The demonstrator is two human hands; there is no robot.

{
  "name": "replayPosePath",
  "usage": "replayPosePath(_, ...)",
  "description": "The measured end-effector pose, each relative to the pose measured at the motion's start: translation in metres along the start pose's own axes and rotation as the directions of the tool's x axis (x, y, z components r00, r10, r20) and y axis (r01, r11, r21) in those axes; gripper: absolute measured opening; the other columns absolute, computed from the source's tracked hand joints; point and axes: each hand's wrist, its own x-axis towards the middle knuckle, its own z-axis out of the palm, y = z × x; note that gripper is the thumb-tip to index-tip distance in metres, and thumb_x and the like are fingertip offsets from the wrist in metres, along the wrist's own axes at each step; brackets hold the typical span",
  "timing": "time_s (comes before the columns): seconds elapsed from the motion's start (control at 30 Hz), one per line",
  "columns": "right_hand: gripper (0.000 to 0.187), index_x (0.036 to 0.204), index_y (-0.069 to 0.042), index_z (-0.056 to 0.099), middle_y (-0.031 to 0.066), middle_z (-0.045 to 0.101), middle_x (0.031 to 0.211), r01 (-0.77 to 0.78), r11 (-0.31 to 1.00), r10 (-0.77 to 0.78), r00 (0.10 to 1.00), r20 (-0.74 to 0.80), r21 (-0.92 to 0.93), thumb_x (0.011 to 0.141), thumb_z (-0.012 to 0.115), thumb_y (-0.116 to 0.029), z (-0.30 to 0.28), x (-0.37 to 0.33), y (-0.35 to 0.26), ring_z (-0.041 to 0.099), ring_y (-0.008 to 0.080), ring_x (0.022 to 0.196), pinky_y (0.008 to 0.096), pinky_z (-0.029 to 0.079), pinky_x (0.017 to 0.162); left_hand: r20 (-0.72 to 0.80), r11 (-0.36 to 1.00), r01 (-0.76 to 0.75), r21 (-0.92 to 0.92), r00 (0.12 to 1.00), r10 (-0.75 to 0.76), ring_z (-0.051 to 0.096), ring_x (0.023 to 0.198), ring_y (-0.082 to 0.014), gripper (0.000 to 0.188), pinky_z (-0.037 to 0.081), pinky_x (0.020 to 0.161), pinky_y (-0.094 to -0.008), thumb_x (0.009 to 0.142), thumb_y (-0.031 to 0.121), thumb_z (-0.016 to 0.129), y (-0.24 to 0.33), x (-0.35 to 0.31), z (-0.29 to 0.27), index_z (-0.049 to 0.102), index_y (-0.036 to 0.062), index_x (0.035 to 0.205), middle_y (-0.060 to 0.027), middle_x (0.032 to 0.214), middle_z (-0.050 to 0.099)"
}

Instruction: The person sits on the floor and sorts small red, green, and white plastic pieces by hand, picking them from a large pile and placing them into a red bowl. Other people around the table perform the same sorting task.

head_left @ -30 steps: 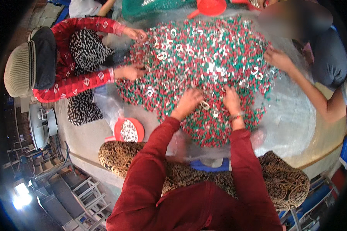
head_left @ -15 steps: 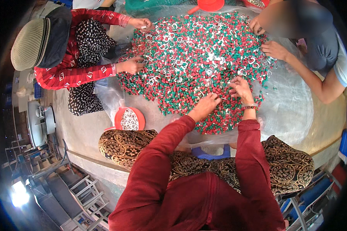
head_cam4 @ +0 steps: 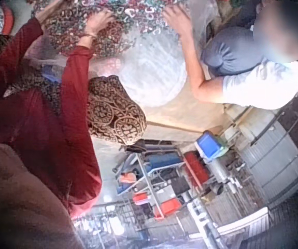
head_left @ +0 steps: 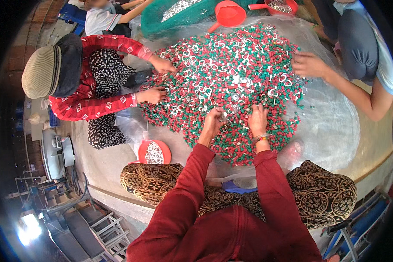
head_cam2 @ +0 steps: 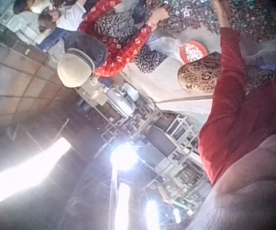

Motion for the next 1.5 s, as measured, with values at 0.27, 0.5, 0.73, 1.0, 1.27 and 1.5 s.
replayPosePath(0.27, 0.046, 0.124, -0.013, 0.047, 0.0150, 0.063, 0.100, -0.205, 0.977, 0.182, 0.945, 0.273, 0.058, 0.080, 0.059, -0.015, -0.022, -0.005, 0.007, 0.056, 0.0377, 0.100, 0.0601, 0.042, 0.084, 0.390, -0.116, -0.373, 0.921, 0.869, 0.304, 0.063, 0.078, -0.0337, 0.033, 0.049, 0.070, -0.0423, 0.074, 0.022, 0.071, -0.009, 0.044, 0.017, 0.062, 0.0091, 0.103, -0.0177, 0.082, 0.065)
replayPosePath(0.5, 0.050, 0.126, -0.024, 0.052, 0.0020, 0.067, 0.096, -0.077, 0.978, 0.057, 0.993, 0.104, 0.196, 0.078, 0.065, -0.017, -0.032, 0.007, 0.043, 0.050, 0.0339, 0.099, 0.0530, 0.043, 0.086, 0.171, 0.541, -0.322, 0.777, 0.935, 0.311, 0.056, 0.069, -0.0113, 0.024, 0.043, 0.057, -0.0294, 0.086, 0.029, 0.065, 0.022, 0.027, 0.012, 0.068, 0.0052, 0.092, -0.0037, 0.080, 0.064)
replayPosePath(0.73, 0.033, 0.104, -0.005, 0.061, 0.0120, 0.059, 0.109, 0.082, 0.980, -0.021, 0.948, 0.317, -0.179, 0.078, 0.066, -0.024, -0.002, 0.006, 0.001, 0.052, 0.0330, 0.107, 0.0480, 0.046, 0.085, 0.324, 0.904, 0.051, -0.424, 0.941, 0.099, 0.040, 0.076, -0.0158, 0.028, 0.034, 0.042, -0.0177, 0.094, 0.034, 0.047, 0.047, -0.014, 0.039, 0.050, 0.0075, 0.087, -0.0021, 0.078, 0.038)
replayPosePath(1.0, 0.017, 0.094, -0.009, 0.066, 0.0131, 0.063, 0.088, 0.005, 0.872, -0.049, 0.996, 0.078, 0.489, 0.079, 0.064, -0.017, -0.041, 0.033, 0.027, 0.062, 0.0261, 0.073, 0.0400, 0.052, 0.067, 0.270, 0.993, 0.037, -0.108, 0.963, -0.006, 0.048, 0.062, -0.0063, 0.017, 0.033, 0.035, -0.0164, 0.088, 0.022, 0.063, 0.068, 0.037, 0.043, 0.058, 0.0099, 0.099, -0.0004, 0.084, 0.054)
replayPosePath(1.27, 0.018, 0.096, -0.006, 0.052, 0.0110, 0.056, 0.110, -0.563, 0.008, 0.024, 0.826, 0.563, 0.826, 0.085, 0.061, -0.018, -0.042, 0.028, 0.030, 0.060, 0.0189, 0.088, 0.0332, 0.054, 0.065, 0.387, -0.134, -0.365, 0.921, 0.837, 0.386, 0.061, 0.075, -0.0350, 0.024, 0.050, 0.067, -0.0416, 0.077, 0.022, 0.070, 0.014, 0.082, 0.039, 0.064, 0.0042, 0.091, -0.0168, 0.080, 0.061)
replayPosePath(1.5, 0.053, 0.127, -0.001, 0.043, 0.0231, 0.053, 0.115, -0.054, 0.825, 0.051, 0.998, 0.020, 0.563, 0.080, 0.064, -0.012, -0.035, 0.091, 0.004, 0.059, 0.0311, 0.095, 0.0397, 0.053, 0.072, 0.378, 0.993, 0.014, -0.121, 0.925, 0.033, 0.045, 0.060, -0.0122, 0.029, 0.030, 0.033, -0.0178, 0.092, 0.034, 0.055, 0.060, 0.044, 0.036, 0.051, 0.0062, 0.086, -0.0043, 0.075, 0.048)
